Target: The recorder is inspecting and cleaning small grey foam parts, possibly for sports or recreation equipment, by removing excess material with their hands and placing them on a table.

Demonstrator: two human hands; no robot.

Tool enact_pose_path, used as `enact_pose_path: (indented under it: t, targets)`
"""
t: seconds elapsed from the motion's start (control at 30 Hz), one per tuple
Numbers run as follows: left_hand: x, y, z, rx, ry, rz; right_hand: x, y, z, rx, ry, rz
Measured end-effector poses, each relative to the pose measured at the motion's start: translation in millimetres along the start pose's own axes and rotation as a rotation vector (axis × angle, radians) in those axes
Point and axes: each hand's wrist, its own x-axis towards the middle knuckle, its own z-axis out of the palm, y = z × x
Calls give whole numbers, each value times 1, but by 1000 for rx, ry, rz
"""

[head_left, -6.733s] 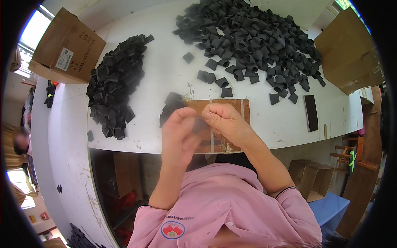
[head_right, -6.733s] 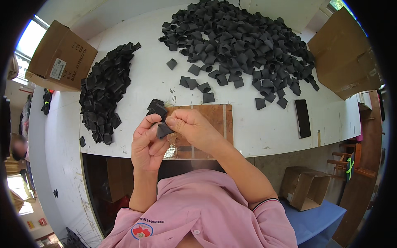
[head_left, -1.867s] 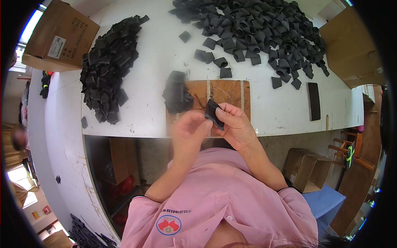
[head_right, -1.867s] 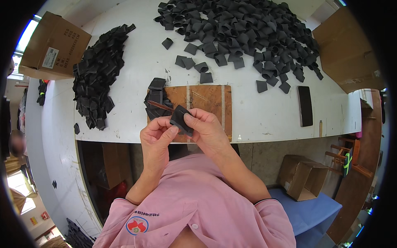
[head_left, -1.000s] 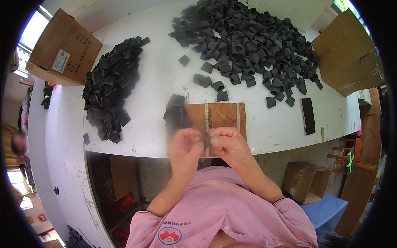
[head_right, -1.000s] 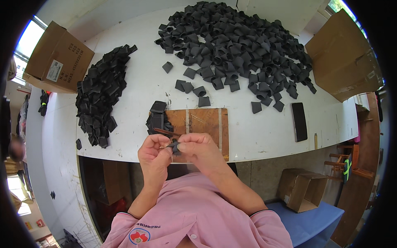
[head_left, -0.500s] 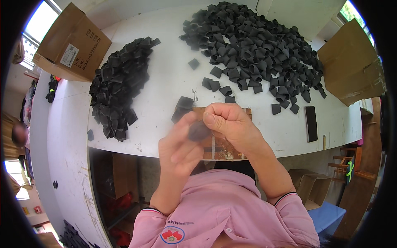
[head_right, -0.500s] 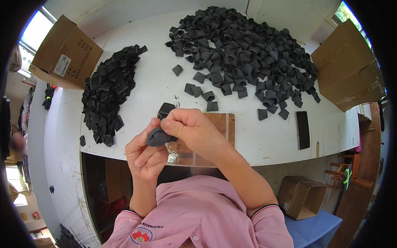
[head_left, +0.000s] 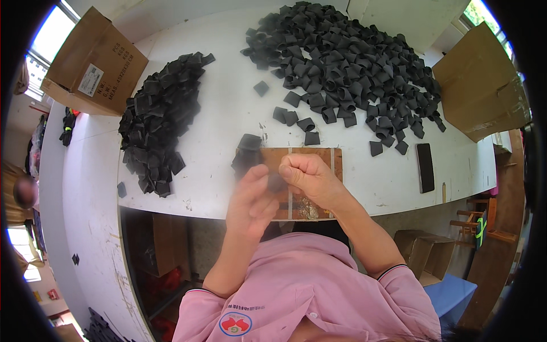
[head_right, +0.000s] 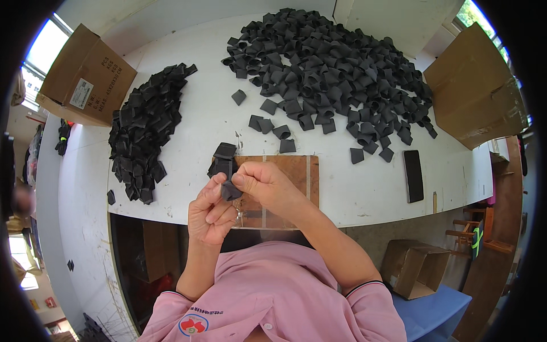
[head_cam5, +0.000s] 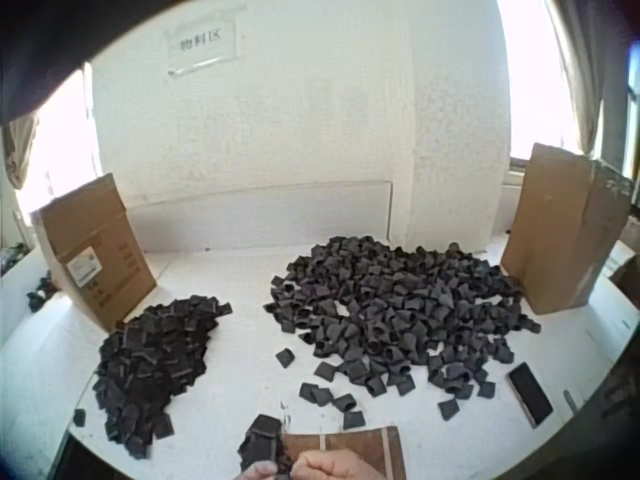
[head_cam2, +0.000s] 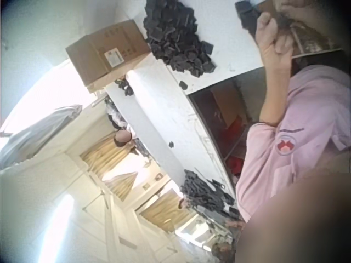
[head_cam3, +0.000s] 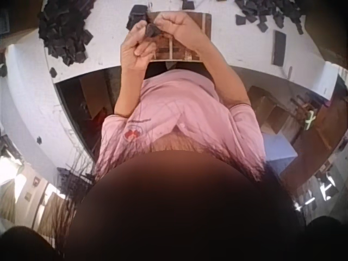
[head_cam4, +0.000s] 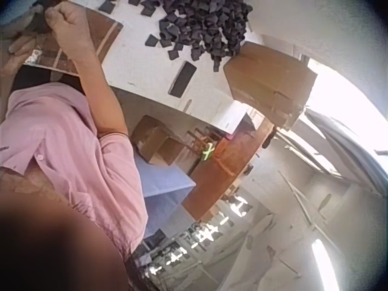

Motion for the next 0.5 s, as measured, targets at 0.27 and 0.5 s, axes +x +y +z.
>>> enact_pose_path:
  t: [0.27, 0.5]
  targets:
    - [7, -5, 35, 1328, -26, 785, -20, -10, 16, -797, 456, -564]
    - [7, -12, 37, 1328, -63, 922, -17, -6, 33, -1224, 477, -850]
